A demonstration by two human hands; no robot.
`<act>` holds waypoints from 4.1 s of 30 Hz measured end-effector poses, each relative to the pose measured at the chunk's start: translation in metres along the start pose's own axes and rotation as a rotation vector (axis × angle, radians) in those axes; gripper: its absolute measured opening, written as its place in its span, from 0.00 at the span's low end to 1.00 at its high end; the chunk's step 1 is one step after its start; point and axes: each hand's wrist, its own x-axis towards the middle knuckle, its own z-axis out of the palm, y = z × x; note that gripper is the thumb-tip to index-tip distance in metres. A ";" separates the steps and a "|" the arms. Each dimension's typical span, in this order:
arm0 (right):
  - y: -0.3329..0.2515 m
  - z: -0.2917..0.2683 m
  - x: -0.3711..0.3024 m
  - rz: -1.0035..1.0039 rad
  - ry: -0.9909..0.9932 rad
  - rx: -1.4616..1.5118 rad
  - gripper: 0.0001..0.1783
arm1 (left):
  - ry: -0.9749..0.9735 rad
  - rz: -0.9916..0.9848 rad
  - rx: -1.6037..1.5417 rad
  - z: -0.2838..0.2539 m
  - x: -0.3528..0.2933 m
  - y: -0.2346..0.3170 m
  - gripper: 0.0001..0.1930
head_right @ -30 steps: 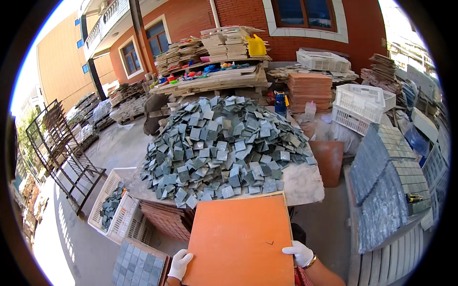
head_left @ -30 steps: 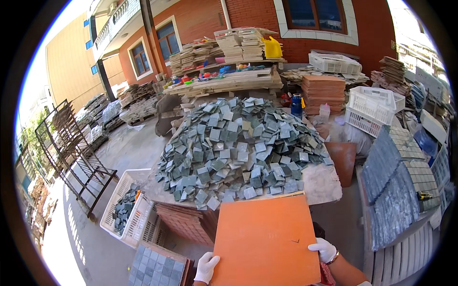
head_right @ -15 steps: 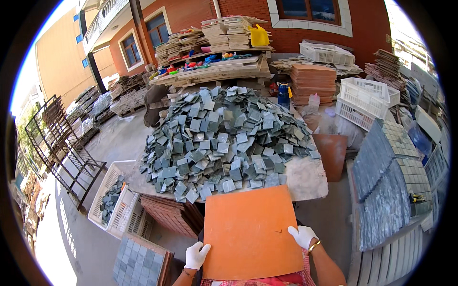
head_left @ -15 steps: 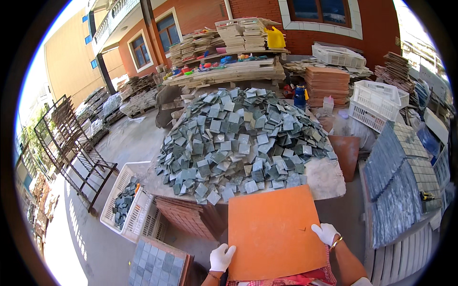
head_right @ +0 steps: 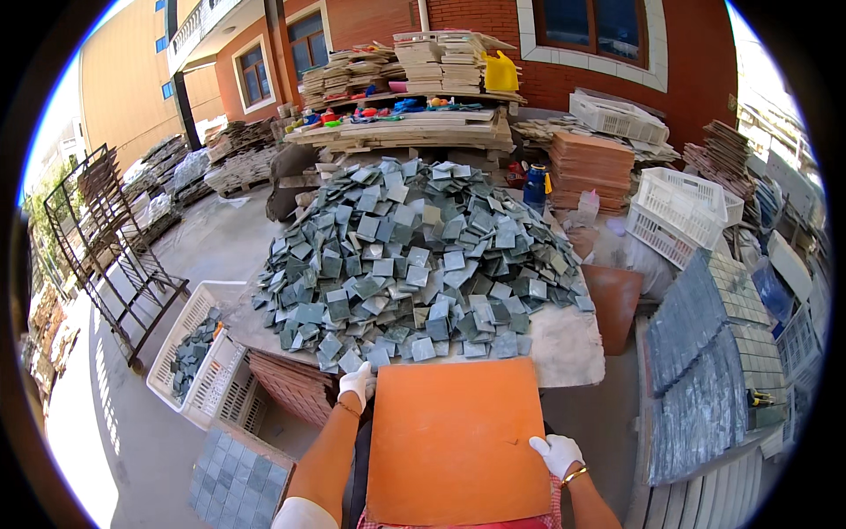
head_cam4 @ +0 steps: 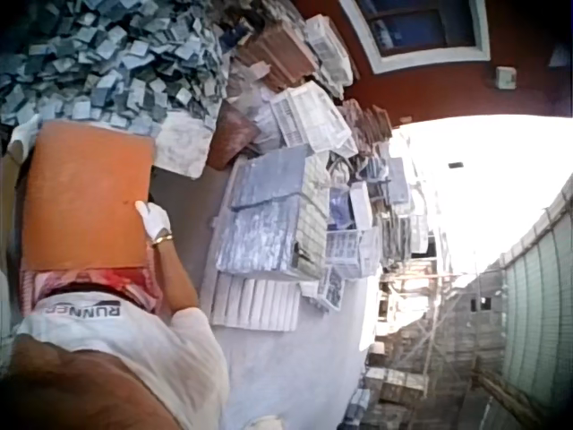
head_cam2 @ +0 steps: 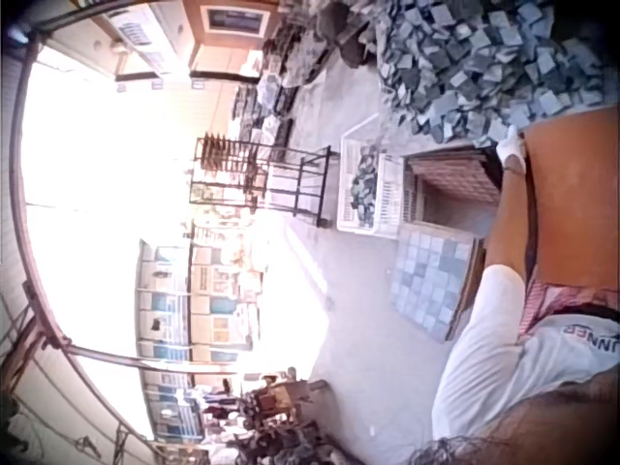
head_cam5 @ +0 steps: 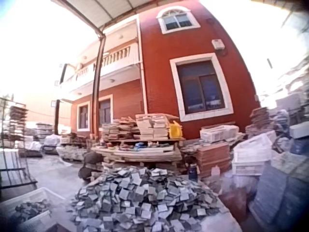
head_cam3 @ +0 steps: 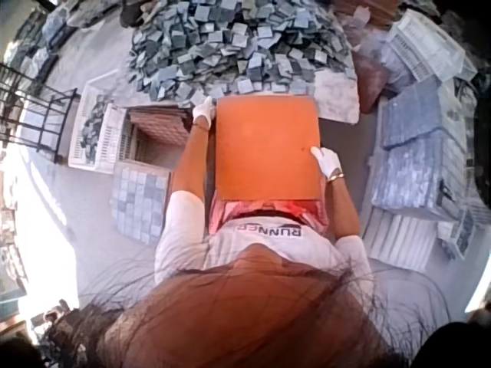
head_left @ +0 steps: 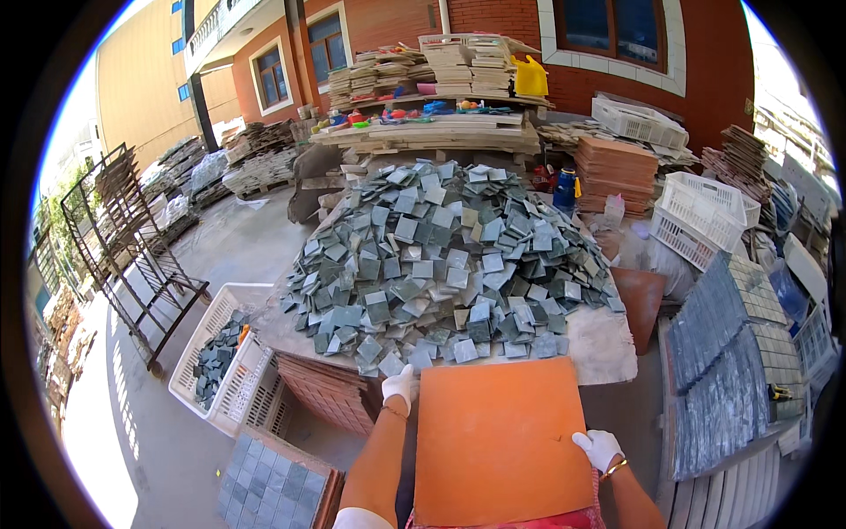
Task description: The person places small square tiles into a grid frame, filling empty slots one by one. They handle the frame, flip it to check alignment, and continue placing tiles from a nearby pile until the grid is filled.
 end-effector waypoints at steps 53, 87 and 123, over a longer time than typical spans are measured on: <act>-0.024 -0.002 -0.009 -0.040 -0.213 1.358 0.24 | -0.559 -0.079 0.223 -0.060 -0.127 -0.051 0.25; -0.049 -0.053 0.099 -0.692 0.489 -0.128 0.15 | -0.425 1.363 1.480 -0.016 -0.070 0.014 0.22; -0.019 0.025 -0.028 -0.280 0.180 1.365 0.36 | -0.524 0.560 0.152 -0.073 -0.158 -0.076 0.38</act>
